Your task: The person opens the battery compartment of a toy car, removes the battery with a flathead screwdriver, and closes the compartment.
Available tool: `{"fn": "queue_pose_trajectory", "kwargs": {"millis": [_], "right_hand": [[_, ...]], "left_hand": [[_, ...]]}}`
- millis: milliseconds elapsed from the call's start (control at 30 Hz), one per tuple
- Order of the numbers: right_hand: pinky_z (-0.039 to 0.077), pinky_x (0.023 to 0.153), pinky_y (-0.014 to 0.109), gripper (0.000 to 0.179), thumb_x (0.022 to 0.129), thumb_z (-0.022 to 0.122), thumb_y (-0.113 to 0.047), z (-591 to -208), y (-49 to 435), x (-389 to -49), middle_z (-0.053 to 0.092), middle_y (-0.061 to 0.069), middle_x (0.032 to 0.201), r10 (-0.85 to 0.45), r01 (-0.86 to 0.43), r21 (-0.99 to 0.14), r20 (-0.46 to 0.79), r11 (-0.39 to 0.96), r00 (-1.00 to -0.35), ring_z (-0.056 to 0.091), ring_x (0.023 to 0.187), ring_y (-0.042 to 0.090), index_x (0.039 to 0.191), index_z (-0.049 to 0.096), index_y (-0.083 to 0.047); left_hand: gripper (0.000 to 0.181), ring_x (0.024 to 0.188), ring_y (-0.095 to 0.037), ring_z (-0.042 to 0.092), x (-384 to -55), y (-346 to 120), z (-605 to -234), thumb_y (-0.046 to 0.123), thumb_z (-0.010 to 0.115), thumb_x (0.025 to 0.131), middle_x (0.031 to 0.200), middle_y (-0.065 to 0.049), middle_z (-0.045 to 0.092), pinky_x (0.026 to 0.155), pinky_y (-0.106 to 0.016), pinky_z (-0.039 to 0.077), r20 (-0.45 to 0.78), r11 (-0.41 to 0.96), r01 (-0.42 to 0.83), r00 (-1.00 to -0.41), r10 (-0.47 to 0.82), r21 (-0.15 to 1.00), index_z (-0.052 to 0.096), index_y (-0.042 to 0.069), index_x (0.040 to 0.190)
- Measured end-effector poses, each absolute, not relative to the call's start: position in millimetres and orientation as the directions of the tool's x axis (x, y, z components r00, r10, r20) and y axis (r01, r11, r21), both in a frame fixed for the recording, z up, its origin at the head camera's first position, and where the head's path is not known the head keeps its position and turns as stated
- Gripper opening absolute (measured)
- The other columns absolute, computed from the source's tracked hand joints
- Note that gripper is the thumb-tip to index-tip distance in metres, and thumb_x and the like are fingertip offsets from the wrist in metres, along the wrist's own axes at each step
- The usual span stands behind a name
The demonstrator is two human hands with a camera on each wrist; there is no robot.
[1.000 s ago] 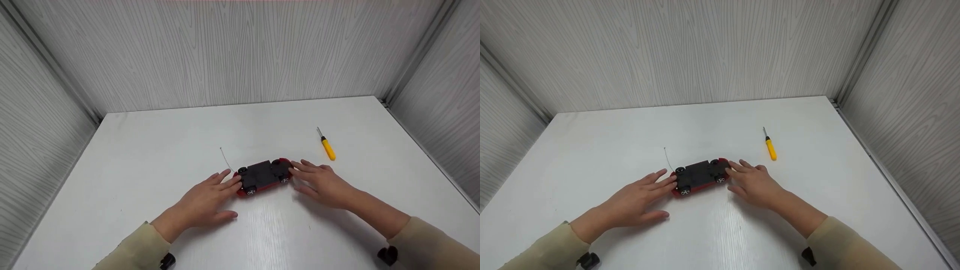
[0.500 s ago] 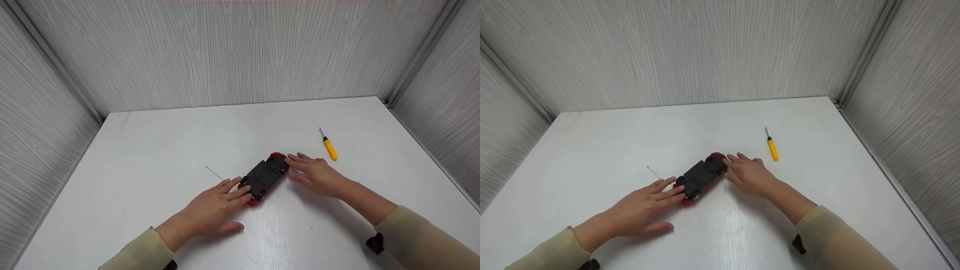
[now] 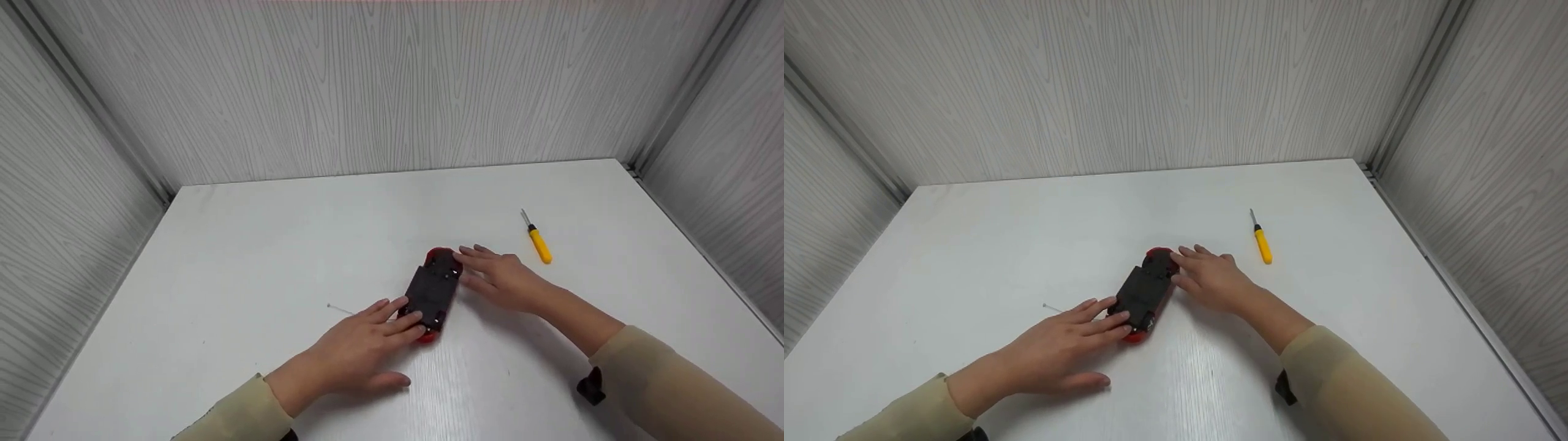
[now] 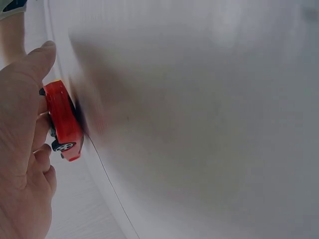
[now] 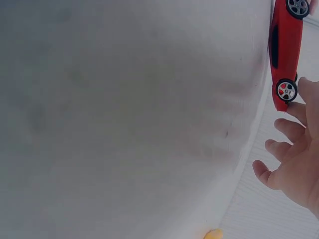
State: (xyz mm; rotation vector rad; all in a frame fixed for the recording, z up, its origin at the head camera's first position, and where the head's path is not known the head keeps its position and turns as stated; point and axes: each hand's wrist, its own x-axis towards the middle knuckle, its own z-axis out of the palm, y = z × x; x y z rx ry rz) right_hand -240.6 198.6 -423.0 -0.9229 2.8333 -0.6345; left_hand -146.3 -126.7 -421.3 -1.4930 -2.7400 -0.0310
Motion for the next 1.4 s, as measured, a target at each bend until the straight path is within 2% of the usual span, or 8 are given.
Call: {"fn": "queue_pose_trajectory", "kwargs": {"millis": [233, 633, 833, 1100, 1233, 1400], "right_hand": [[0.031, 0.12, 0.066, 0.055, 0.112, 0.052, -0.04, -421, 191, -247, 0.044, 0.011, 0.165, -0.57, -0.514, -0.434, 0.002, 0.74, -0.822, 0.034, 0.155, 0.039, 0.161, 0.049, -0.015], [0.028, 0.121, 0.067, 0.055, 0.111, 0.053, -0.041, -422, 184, -251, 0.042, 0.009, 0.166, -0.551, -0.472, -0.463, -0.043, 0.75, -0.833, 0.032, 0.156, 0.036, 0.163, 0.047, -0.024], [0.03, 0.122, 0.063, 0.054, 0.111, 0.054, -0.041, -422, 180, -251, 0.041, 0.008, 0.167, -0.546, -0.461, -0.472, -0.051, 0.751, -0.836, 0.031, 0.157, 0.034, 0.163, 0.045, -0.028], [0.032, 0.122, 0.06, 0.055, 0.111, 0.055, -0.04, -425, 179, -254, 0.043, 0.009, 0.166, -0.559, -0.48, -0.483, -0.024, 0.732, -0.829, 0.034, 0.156, 0.033, 0.163, 0.045, -0.025], [0.035, 0.121, 0.058, 0.056, 0.11, 0.057, -0.041, -427, 182, -253, 0.046, 0.009, 0.164, -0.555, -0.48, -0.513, 0.009, 0.712, -0.832, 0.039, 0.153, 0.033, 0.163, 0.046, -0.024], [0.038, 0.12, 0.056, 0.056, 0.108, 0.062, -0.039, -425, 184, -248, 0.052, 0.003, 0.16, -0.531, -0.446, -0.589, 0.033, 0.674, -0.847, 0.045, 0.15, 0.029, 0.161, 0.049, -0.024]], "left_hand": [[0.077, 0.16, -0.028, 0.023, -146, -120, -422, 0.066, 0.055, 0.103, 0.167, -0.001, 0.041, 0.129, -0.04, 0.019, 0.008, 0.538, 0.843, -0.539, 0.843, 0.009, 0.047, 0.018, 0.162], [0.079, 0.16, -0.027, 0.022, -144, -111, -423, 0.068, 0.052, 0.103, 0.168, -0.001, 0.039, 0.129, -0.04, 0.018, 0.003, 0.519, 0.854, -0.519, 0.855, 0.028, 0.045, 0.017, 0.163], [0.079, 0.161, -0.026, 0.021, -143, -110, -425, 0.068, 0.052, 0.103, 0.169, -0.001, 0.038, 0.129, -0.04, 0.018, -0.001, 0.522, 0.852, -0.522, 0.853, 0.05, 0.044, 0.017, 0.164], [0.077, 0.159, -0.026, 0.025, -143, -112, -428, 0.065, 0.054, 0.104, 0.167, -0.002, 0.041, 0.128, -0.04, 0.021, 0.076, 0.512, 0.857, -0.516, 0.854, 0.06, 0.047, 0.016, 0.162], [0.077, 0.16, -0.023, 0.025, -145, -115, -426, 0.064, 0.057, 0.103, 0.169, -0.003, 0.038, 0.128, -0.04, 0.023, 0.113, 0.533, 0.826, -0.556, 0.824, 0.182, 0.046, 0.016, 0.162], [0.079, 0.158, -0.02, 0.03, -155, -119, -422, 0.06, 0.067, 0.1, 0.169, -0.004, 0.038, 0.123, -0.045, 0.034, 0.162, 0.568, 0.71, -0.672, 0.722, 0.416, 0.045, 0.017, 0.163]]}}
